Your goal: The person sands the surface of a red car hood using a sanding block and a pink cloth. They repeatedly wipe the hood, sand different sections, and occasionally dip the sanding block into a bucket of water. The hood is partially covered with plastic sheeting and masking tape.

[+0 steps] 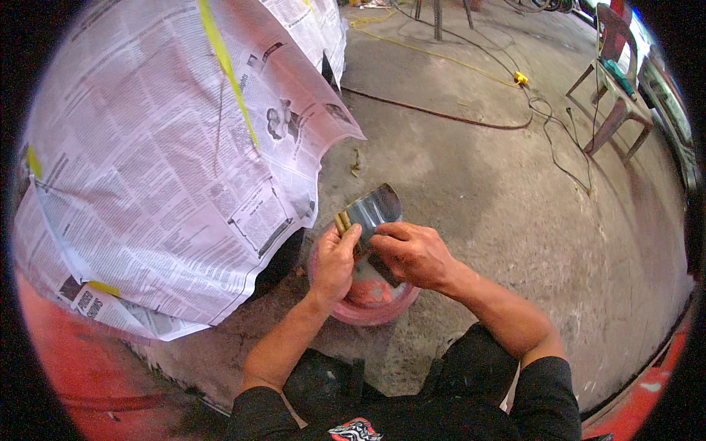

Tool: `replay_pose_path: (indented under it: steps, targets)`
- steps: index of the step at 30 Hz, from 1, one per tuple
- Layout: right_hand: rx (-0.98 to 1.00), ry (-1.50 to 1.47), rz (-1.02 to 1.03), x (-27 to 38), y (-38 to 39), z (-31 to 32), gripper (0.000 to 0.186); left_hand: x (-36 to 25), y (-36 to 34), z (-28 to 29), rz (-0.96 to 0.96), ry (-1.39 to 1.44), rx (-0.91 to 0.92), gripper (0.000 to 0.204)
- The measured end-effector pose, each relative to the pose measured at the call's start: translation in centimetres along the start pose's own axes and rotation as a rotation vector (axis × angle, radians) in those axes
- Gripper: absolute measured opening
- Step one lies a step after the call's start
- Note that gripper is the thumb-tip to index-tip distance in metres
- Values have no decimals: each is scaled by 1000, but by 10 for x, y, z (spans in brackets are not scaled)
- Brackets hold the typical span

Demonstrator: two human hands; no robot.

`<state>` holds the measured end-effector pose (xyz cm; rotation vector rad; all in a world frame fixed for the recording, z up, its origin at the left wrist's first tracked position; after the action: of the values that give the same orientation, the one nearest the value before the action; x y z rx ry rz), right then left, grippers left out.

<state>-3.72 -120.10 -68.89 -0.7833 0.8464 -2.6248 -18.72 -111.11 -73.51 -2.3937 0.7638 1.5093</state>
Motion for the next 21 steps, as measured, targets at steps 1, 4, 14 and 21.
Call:
replay_pose_path:
  steps: [1, 4, 14, 21]
  targets:
    - [-5, -78, -33, -2, 0, -1, 26, 0, -2, 0, -45, 13, 1, 16]
    - [-96, -283, -421, -8, -6, 12, 16, -3, -5, 0, -135, -145, 8, 19]
    - [-86, -534, -747, -13, -6, 5, 61, 14, 27, -51, 260, 222, 123, 39]
    - [-82, -46, -425, -8, -3, 2, 53, 4, 16, -35, 208, 413, 77, 39]
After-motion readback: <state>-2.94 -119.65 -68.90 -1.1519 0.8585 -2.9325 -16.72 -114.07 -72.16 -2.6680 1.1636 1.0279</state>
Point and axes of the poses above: each hand's wrist, its own y-axis away from the middle knuckle, its own z-axis out of the back of the hand, x = y × z, the point moved 4 cm from there along -y, towards the middle knuckle, and after that the axes turned 8 degrees about y, right-handed, at the moved point
